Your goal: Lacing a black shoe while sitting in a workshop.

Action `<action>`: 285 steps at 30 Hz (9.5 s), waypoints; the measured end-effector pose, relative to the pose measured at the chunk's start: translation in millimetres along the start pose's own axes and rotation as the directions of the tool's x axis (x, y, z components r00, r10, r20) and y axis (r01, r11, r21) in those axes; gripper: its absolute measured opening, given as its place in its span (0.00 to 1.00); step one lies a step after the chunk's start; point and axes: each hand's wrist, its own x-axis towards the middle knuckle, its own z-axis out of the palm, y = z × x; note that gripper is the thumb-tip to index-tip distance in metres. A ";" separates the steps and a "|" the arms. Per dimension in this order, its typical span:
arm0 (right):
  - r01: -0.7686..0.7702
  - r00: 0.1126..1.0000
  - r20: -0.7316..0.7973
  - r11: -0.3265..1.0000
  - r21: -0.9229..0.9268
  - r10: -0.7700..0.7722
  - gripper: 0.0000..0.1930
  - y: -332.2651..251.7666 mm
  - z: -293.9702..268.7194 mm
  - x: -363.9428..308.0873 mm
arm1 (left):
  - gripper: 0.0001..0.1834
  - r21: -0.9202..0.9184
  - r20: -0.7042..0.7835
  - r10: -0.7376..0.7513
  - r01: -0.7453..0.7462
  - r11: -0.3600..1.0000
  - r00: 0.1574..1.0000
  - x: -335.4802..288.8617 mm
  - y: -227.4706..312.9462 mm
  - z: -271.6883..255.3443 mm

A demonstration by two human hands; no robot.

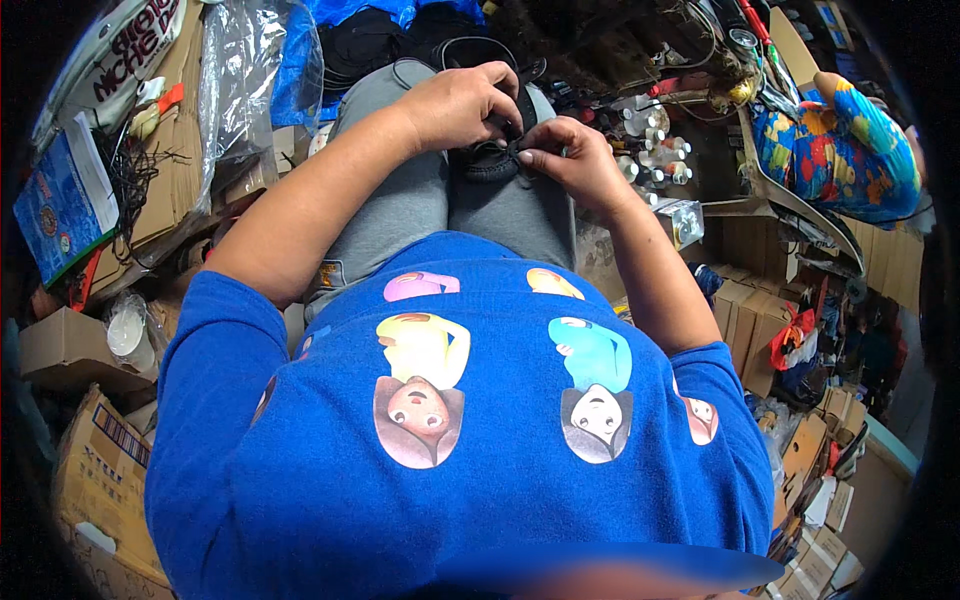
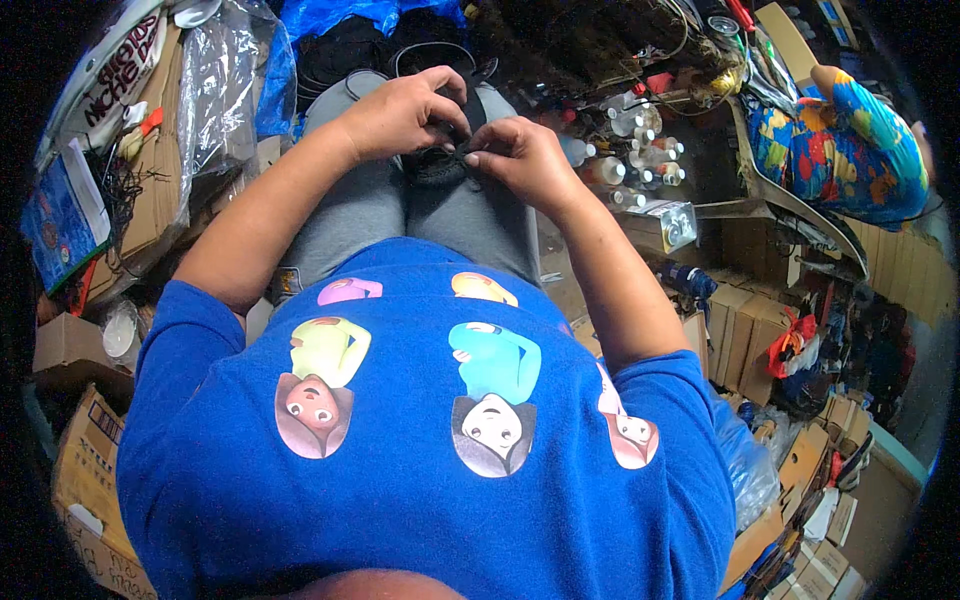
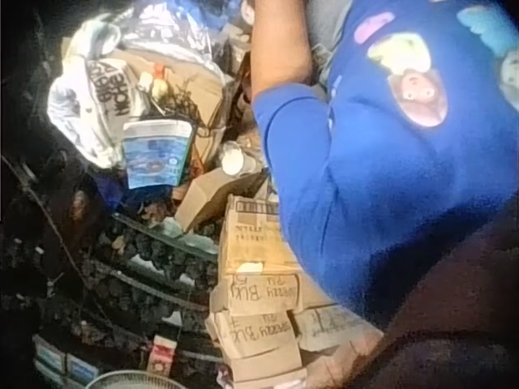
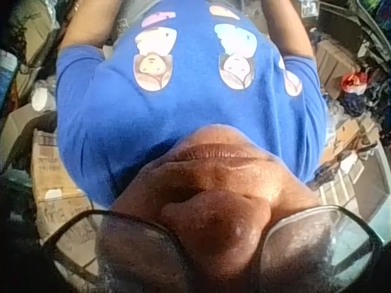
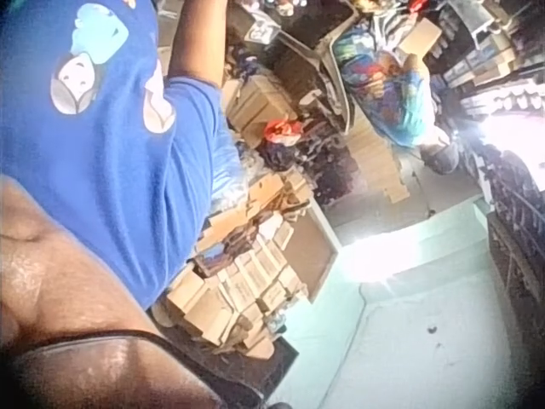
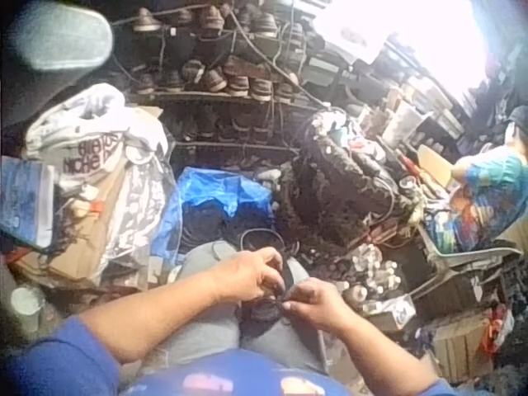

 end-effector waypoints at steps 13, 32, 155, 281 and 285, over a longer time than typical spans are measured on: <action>0.163 0.967 -0.075 0.819 -0.550 -0.242 0.19 -5.5 11.4 -32.9 | 0.08 0.348 -0.472 -0.235 0.424 0.836 0.850 -93.9 -53.6 -67.8; 0.100 0.995 0.009 0.932 -0.348 -0.103 0.19 13.2 -4.1 -23.7 | 0.08 0.004 -0.301 -0.134 0.141 0.990 0.944 -45.7 10.5 13.4; -0.419 0.882 -0.268 0.383 -0.823 0.388 0.14 134.5 -177.1 -131.3 | 0.12 0.532 -0.333 -0.497 0.595 0.602 0.801 -178.1 -43.0 -96.1; 0.035 0.980 -0.138 0.806 -0.591 -0.143 0.21 80.8 -14.1 -108.4 | 0.24 -0.981 -0.053 -0.343 -0.113 -0.157 0.938 -77.4 -23.5 -46.3; -0.042 0.982 -0.188 0.967 -0.253 -0.006 0.19 106.8 -7.9 -118.7 | 0.26 -0.983 -0.028 -0.716 -0.148 -0.106 0.698 -62.5 4.9 -47.6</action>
